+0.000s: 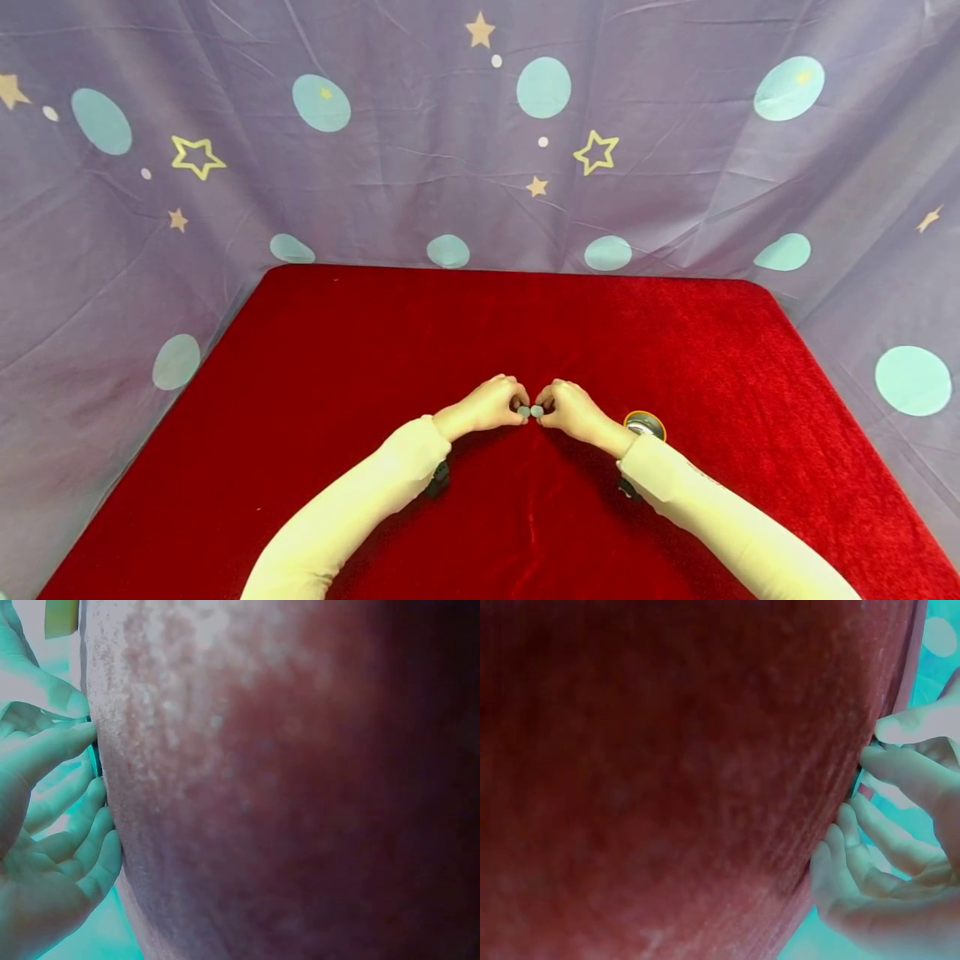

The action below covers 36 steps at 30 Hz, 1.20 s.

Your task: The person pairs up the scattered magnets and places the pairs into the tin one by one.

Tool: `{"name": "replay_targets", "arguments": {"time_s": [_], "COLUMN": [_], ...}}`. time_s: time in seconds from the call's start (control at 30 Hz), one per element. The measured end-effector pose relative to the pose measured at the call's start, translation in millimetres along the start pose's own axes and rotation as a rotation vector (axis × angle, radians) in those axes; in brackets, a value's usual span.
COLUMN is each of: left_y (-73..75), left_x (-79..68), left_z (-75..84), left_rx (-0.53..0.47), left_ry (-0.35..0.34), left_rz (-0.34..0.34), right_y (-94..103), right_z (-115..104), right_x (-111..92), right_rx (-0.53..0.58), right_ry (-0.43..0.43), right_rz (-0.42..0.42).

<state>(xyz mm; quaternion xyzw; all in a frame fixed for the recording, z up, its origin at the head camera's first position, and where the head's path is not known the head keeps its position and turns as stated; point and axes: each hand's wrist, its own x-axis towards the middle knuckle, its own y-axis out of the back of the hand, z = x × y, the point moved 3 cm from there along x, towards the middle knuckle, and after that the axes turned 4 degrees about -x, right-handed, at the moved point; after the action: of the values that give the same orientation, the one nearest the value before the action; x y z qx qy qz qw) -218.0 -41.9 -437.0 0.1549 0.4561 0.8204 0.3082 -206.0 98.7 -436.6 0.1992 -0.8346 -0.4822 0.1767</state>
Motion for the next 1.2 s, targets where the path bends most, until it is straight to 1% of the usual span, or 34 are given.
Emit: {"name": "replay_targets", "arguments": {"time_s": [0.1, 0.27, 0.43, 0.63, 0.73, 0.93, 1.07, 1.2], "left_y": [0.7, 3.4, 5.9, 2.7, -0.4, -2.9, -3.4, -4.5], "left_x": [-1.2, -3.5, -5.0, -4.9, -4.2, -3.4, -1.8, 1.3], "left_z": [0.2, 2.8, 7.0, 10.3, 11.5, 15.6, 16.3, 16.9], "left_rx": [-0.003, -0.017, -0.035, -0.029, -0.015, -0.004, -0.006, 0.014], "left_ry": [0.017, 0.01, -0.009, -0.025, -0.025, -0.03, -0.015, -0.003], "left_rz": [-0.008, -0.01, 0.001, 0.004, 0.0, -0.01, -0.013, -0.017], "right_y": [1.5, 7.1, 17.0, 31.5, 38.9, 50.3, 56.3, 62.7], "right_z": [1.1, 2.8, 4.1, 5.1, 6.2, 10.8, 15.9, 21.1], "right_x": [-2.6, -12.6, -26.5, -45.4, -54.7, -71.9, -82.0, -91.2], "right_rx": [0.02, 0.088, 0.122, 0.156, 0.14, 0.097, 0.103, 0.132], "right_ry": [0.001, -0.027, -0.012, -0.003, -0.014, 0.002, -0.015, -0.039], "right_rz": [-0.002, -0.007, 0.026, 0.069, 0.092, 0.162, 0.175, 0.184]}}
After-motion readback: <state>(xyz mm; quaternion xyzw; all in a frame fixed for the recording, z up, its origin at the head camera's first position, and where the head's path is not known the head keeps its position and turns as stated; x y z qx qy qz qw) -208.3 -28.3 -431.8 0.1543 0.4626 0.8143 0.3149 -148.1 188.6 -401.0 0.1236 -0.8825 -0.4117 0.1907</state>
